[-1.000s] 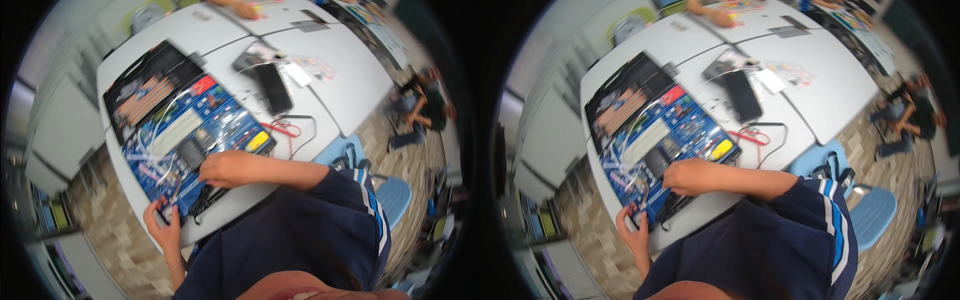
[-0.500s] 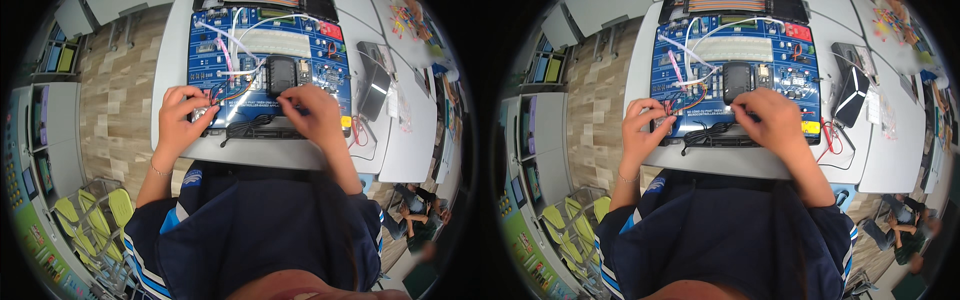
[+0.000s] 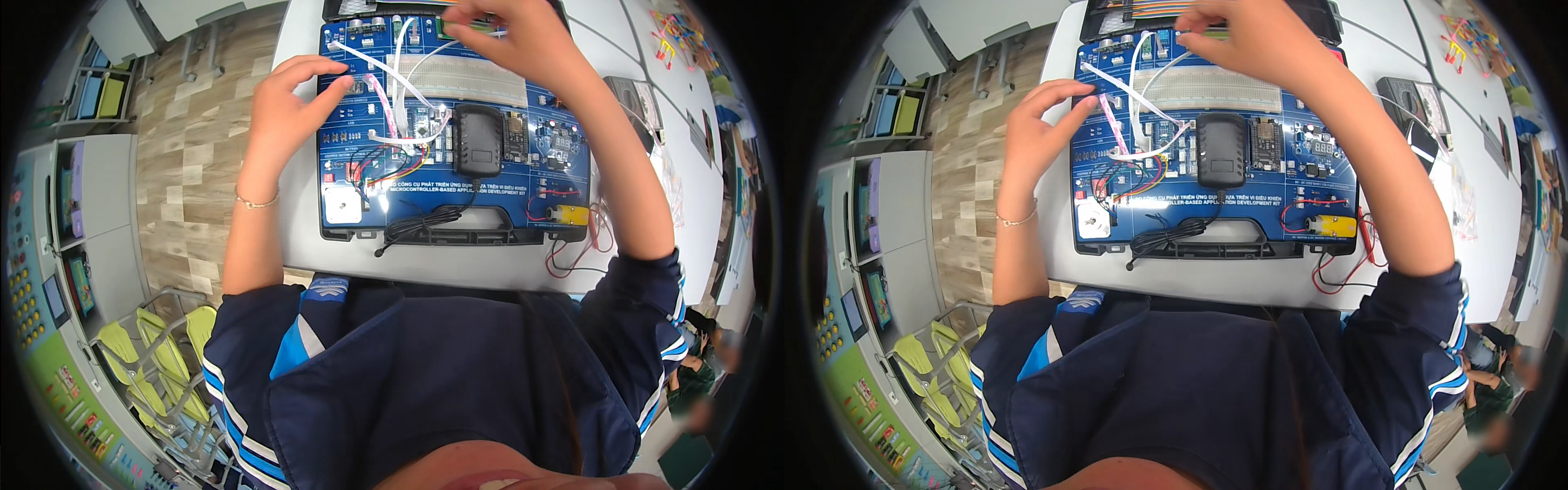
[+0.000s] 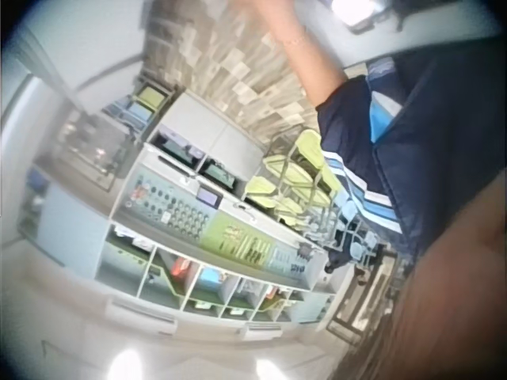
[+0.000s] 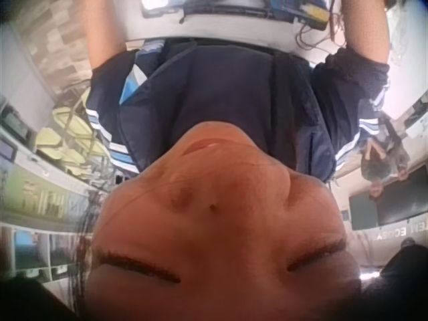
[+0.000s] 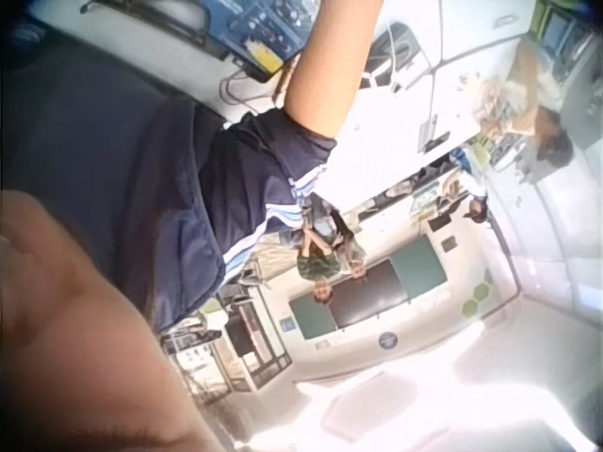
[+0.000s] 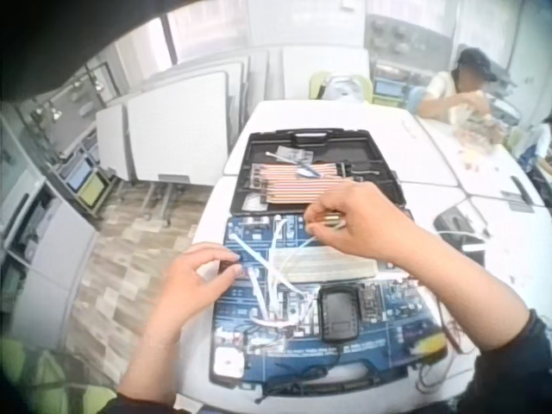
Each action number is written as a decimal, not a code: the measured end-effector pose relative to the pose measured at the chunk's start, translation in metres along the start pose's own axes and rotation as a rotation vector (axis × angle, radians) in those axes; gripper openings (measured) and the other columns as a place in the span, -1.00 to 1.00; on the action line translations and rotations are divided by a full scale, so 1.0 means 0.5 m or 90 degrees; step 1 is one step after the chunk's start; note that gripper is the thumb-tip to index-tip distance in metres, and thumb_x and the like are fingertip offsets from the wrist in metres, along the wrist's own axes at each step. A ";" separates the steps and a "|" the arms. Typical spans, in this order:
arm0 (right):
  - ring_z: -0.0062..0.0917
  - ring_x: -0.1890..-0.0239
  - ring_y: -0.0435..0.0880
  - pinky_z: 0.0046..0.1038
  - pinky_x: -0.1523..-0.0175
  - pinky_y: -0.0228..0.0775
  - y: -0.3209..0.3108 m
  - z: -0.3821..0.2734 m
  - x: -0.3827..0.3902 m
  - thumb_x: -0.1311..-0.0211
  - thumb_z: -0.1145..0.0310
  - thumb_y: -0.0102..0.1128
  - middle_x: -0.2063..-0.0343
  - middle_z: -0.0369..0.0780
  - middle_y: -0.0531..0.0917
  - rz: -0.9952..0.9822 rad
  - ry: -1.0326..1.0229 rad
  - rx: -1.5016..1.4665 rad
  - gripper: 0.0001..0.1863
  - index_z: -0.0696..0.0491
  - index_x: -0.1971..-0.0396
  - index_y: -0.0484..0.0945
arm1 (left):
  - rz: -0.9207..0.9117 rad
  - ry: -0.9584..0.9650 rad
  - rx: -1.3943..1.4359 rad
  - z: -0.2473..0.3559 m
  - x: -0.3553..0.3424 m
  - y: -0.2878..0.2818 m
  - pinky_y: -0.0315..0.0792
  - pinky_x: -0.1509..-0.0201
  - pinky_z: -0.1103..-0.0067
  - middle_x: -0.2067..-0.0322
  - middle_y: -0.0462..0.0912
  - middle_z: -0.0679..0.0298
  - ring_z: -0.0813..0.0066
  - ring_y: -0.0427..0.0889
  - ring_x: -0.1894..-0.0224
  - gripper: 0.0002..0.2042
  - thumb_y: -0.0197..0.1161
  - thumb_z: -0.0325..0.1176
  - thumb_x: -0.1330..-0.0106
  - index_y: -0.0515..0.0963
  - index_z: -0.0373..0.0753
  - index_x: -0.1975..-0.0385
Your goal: The person connects and adjusts jumper wires on a microcontroller development board. They plug and unplug white ribbon cables and individual jumper wires into various ports and headers on the board while seated at a table in a classroom.
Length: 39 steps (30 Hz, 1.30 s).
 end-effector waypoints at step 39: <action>-0.27 0.56 0.68 -0.33 0.37 0.51 0.115 0.037 -0.054 -0.03 0.38 0.41 0.60 -0.07 0.69 -0.024 0.023 -0.040 -0.88 0.13 0.54 0.74 | 0.128 0.110 -0.088 0.012 0.025 0.060 0.54 -0.09 0.50 0.10 0.75 0.22 0.30 0.72 0.04 -0.80 0.35 -0.46 -0.22 0.73 -0.22 0.16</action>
Point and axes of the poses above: each hand's wrist, its own x-axis away from the middle knuckle, its own y-axis out of the palm, z = x × y, the point moved 10 cm from there along -x, towards the middle knuckle
